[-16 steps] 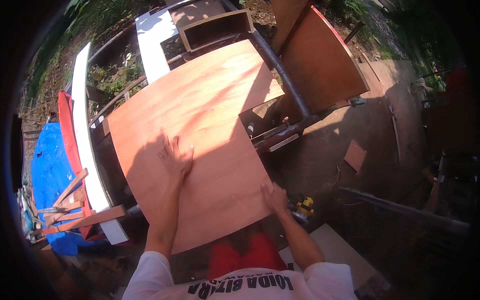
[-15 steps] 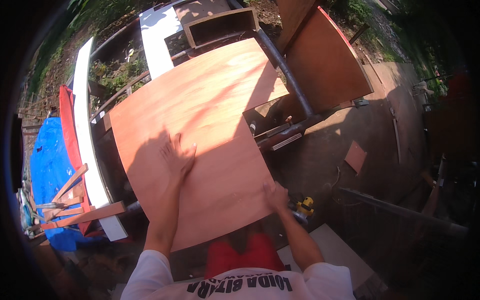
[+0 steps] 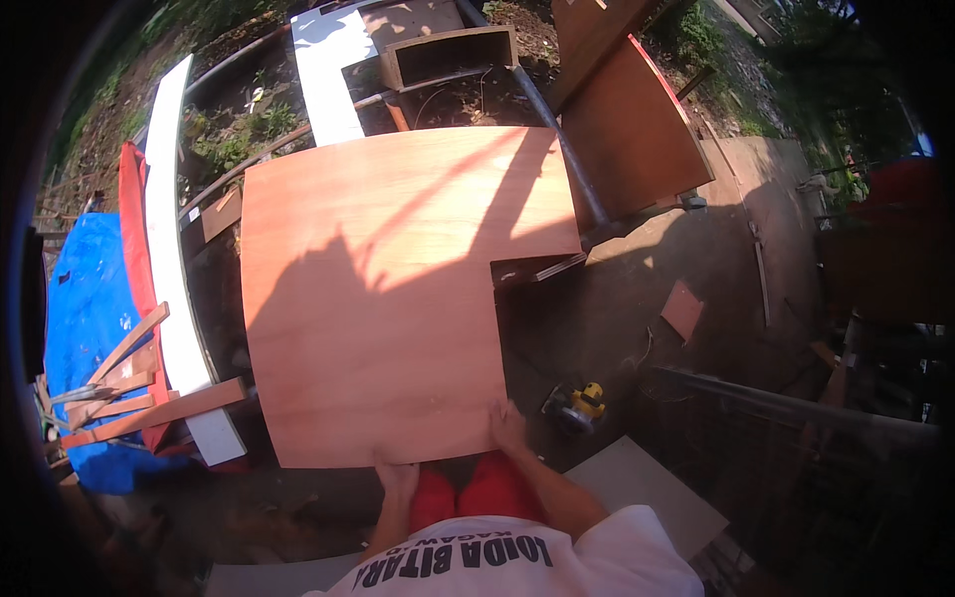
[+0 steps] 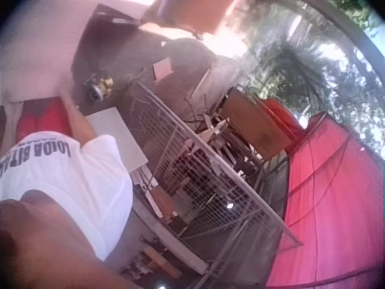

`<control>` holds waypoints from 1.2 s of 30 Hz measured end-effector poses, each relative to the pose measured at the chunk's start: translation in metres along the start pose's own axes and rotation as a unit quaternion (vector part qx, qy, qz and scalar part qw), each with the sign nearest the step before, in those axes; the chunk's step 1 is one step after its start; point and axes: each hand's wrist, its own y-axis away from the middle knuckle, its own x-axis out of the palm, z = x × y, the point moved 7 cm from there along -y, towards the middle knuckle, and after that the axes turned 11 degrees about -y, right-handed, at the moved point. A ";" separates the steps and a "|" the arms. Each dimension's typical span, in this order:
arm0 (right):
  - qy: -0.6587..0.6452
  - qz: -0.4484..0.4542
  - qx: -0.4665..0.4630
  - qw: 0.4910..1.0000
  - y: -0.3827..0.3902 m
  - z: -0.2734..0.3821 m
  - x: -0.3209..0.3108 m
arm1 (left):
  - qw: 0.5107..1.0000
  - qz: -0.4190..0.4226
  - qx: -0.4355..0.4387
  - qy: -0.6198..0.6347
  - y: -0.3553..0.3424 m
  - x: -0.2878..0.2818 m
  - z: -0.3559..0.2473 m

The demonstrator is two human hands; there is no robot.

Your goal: The person marks a line on a large pinkish board, retrieves a circular saw, and cuts the board along the marked line. After cutting, the person lifts and moves the cut piece of wood.

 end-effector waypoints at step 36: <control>0.186 -0.056 -0.118 0.974 -0.211 0.170 -0.194 | 0.808 -0.229 0.350 -0.416 0.159 -0.029 -0.279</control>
